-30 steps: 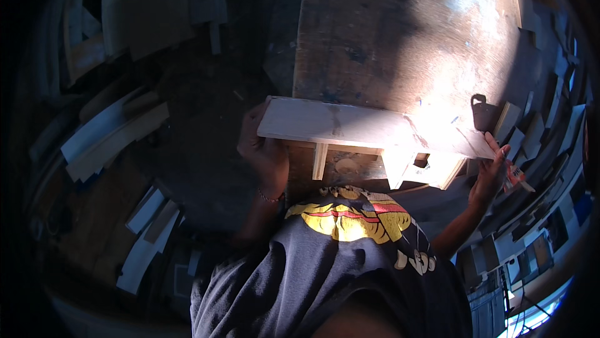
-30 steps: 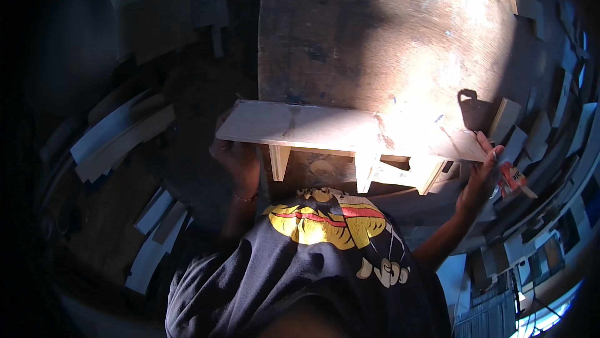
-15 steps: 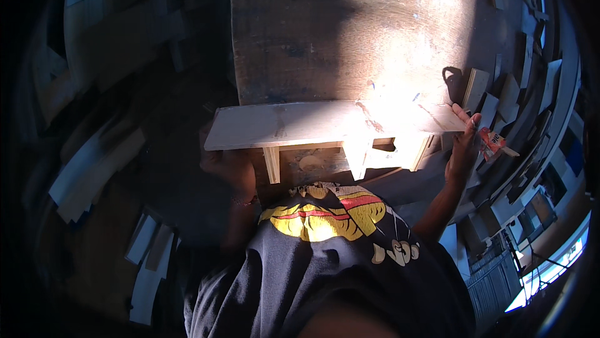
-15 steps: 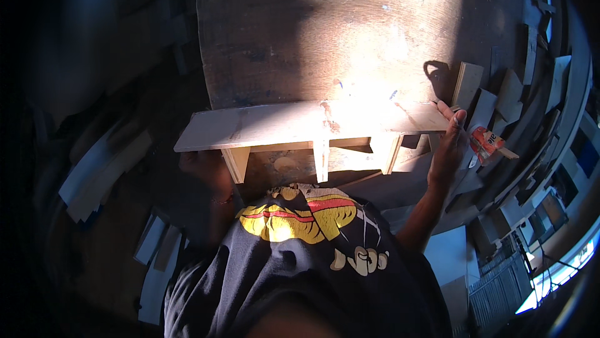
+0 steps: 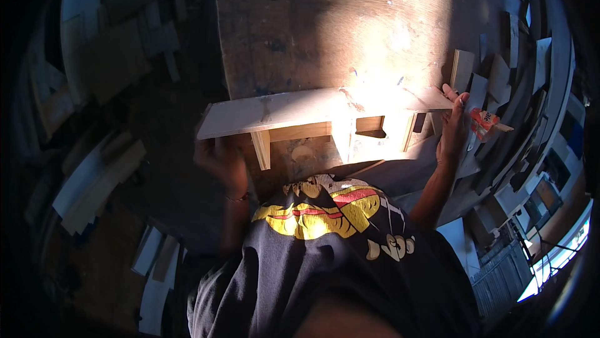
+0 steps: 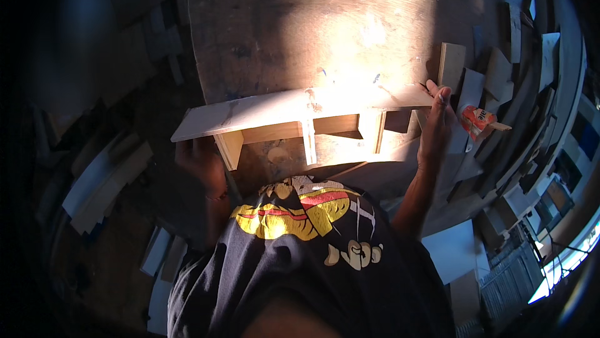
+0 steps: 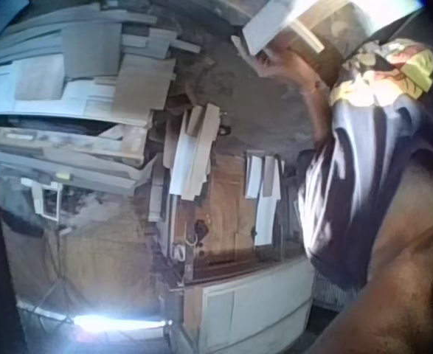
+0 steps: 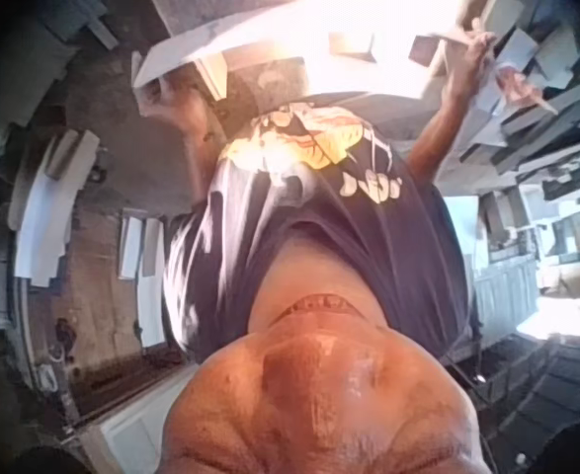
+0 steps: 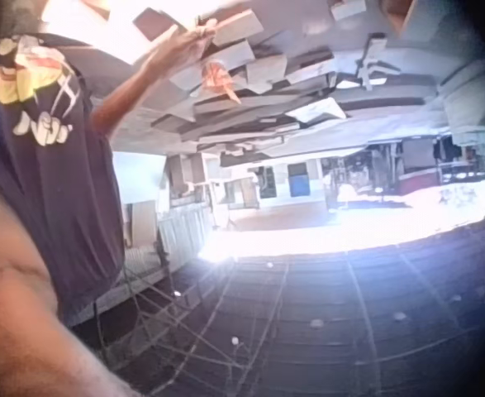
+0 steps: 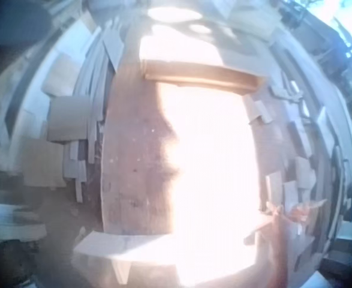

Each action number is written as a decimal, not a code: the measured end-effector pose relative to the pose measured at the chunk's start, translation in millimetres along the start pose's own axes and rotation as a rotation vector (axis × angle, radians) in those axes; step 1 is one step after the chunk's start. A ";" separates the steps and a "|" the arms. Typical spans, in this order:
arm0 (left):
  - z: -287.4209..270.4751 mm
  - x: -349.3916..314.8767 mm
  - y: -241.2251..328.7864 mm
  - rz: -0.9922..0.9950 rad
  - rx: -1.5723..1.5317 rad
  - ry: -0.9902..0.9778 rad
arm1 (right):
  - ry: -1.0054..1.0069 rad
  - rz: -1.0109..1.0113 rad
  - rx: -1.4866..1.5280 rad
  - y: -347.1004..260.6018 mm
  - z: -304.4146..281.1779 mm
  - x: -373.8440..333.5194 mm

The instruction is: The person applies glue to the edges of wooden boards and joins them together to assemble a wooden organizer with several compartments.

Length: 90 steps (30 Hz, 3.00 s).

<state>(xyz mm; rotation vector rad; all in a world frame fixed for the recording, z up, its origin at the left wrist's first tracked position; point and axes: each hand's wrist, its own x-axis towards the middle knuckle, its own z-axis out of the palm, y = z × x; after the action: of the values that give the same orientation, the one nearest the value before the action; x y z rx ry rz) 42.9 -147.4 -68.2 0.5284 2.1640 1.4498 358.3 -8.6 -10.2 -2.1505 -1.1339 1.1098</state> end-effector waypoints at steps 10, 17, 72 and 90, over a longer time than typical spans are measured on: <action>-23.2 16.3 -8.4 -0.203 -0.116 -0.314 | 0.006 -0.072 0.106 8.6 -3.7 4.0; -28.4 20.1 -10.5 -0.220 -0.137 -0.367 | -0.032 -0.068 0.151 11.5 -3.0 3.2; -107.6 -25.0 56.4 0.541 -0.468 -0.367 | -0.020 -0.718 -0.846 -20.4 26.6 -56.0; -107.8 -21.9 50.7 0.474 -0.402 -0.326 | -0.040 -0.614 -0.394 -6.4 12.5 -25.5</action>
<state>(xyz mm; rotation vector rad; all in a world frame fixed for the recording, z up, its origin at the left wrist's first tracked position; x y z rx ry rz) 0.3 -221.4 17.7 1.0859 1.4984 1.8304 336.6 -26.0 -1.6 -1.8204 -1.9861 0.6884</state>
